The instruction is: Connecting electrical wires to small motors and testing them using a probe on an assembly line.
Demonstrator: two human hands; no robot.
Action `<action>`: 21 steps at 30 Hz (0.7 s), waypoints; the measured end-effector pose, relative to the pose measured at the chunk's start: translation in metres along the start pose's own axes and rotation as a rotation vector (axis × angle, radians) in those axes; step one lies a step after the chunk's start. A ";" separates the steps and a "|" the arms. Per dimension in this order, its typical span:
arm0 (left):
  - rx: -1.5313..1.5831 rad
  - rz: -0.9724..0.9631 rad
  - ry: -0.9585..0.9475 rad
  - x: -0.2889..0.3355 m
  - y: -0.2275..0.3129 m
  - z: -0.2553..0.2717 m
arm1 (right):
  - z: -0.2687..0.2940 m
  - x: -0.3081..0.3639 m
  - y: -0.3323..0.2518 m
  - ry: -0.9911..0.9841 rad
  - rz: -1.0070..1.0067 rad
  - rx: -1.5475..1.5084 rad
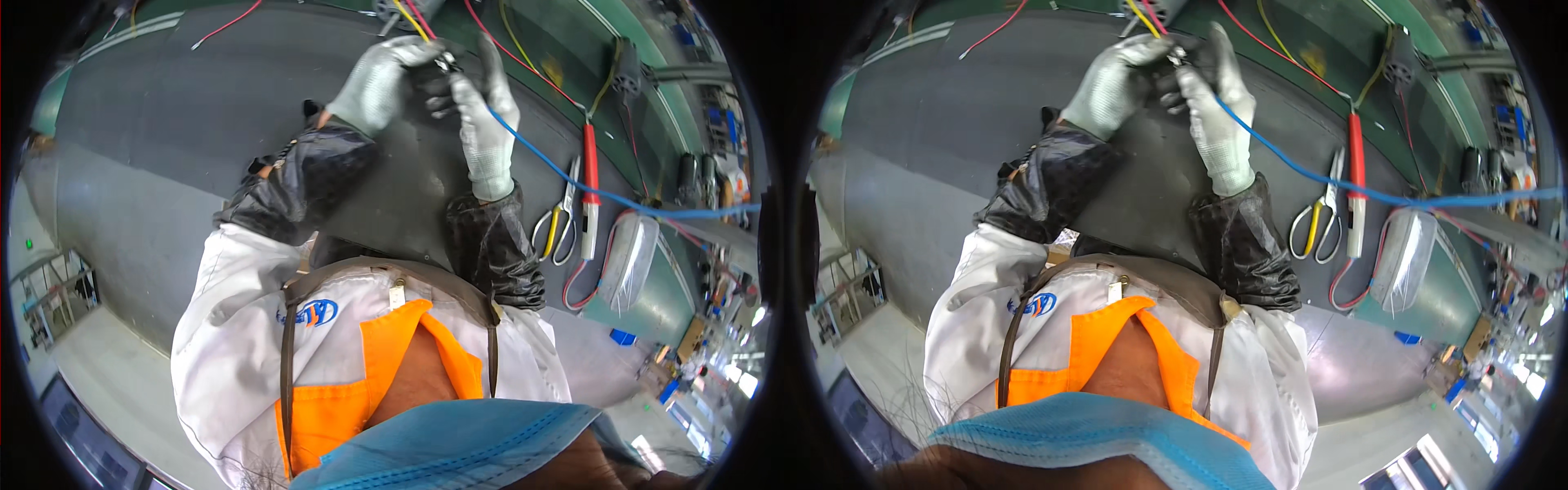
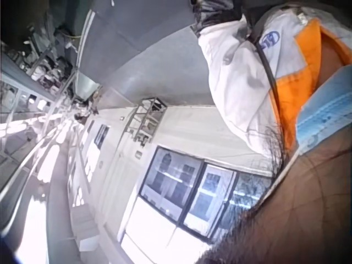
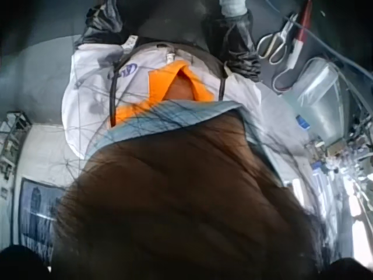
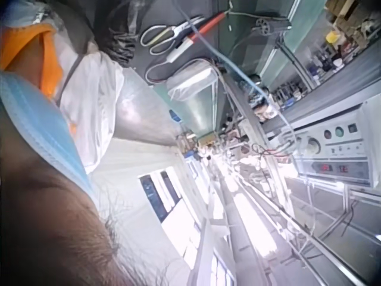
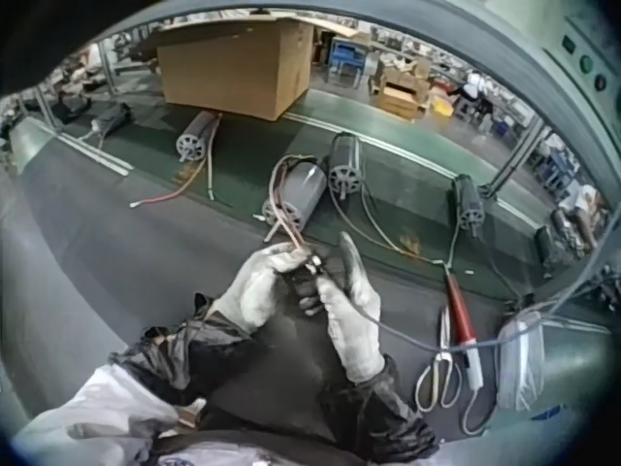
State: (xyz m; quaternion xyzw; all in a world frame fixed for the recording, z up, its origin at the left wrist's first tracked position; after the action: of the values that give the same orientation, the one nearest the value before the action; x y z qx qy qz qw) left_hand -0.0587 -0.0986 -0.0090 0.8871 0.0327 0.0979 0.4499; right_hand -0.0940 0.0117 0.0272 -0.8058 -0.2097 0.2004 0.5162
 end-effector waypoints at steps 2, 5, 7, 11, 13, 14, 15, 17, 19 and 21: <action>-0.007 -0.056 0.074 0.001 0.015 0.024 | 0.003 0.007 -0.002 -0.091 -0.069 0.269; 0.034 -0.133 0.228 0.006 0.047 0.050 | 0.023 0.039 -0.079 -0.120 0.439 1.064; -0.050 -0.106 0.173 0.005 0.057 0.054 | 0.090 0.067 -0.110 0.127 0.501 1.396; -0.024 -0.181 0.124 -0.003 0.064 0.064 | 0.226 0.126 -0.105 0.277 0.026 1.618; -0.096 -0.180 0.148 -0.003 0.070 0.062 | 0.224 0.136 -0.105 0.345 -0.063 1.703; -0.103 -0.200 0.121 -0.003 0.073 0.056 | 0.214 0.141 -0.109 0.322 0.053 1.681; -0.110 -0.219 0.094 -0.003 0.078 0.054 | 0.222 0.140 -0.107 0.367 -0.012 1.479; -0.092 -0.212 0.128 0.002 0.087 0.070 | 0.199 0.115 -0.094 0.387 -0.108 0.894; -0.128 -0.227 0.072 -0.001 0.095 0.072 | 0.159 0.084 -0.079 0.271 -0.180 0.624; -0.166 -0.210 0.091 -0.001 0.111 0.070 | 0.126 0.051 -0.057 0.042 -0.233 0.557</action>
State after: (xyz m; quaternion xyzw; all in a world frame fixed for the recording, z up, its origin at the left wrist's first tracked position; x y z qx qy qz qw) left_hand -0.0489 -0.2198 0.0396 0.8333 0.1376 0.0925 0.5274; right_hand -0.1267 0.1553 0.0250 -0.6079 -0.2268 0.1729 0.7410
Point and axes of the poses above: each hand's wrist, its own x-axis away from the middle knuckle, its own z-axis out of the back of the hand, y = z × x, the point moved 10 cm from there along -x, towards the middle knuckle, and after that the axes turned 11 degrees about -x, right-handed, at the moved point
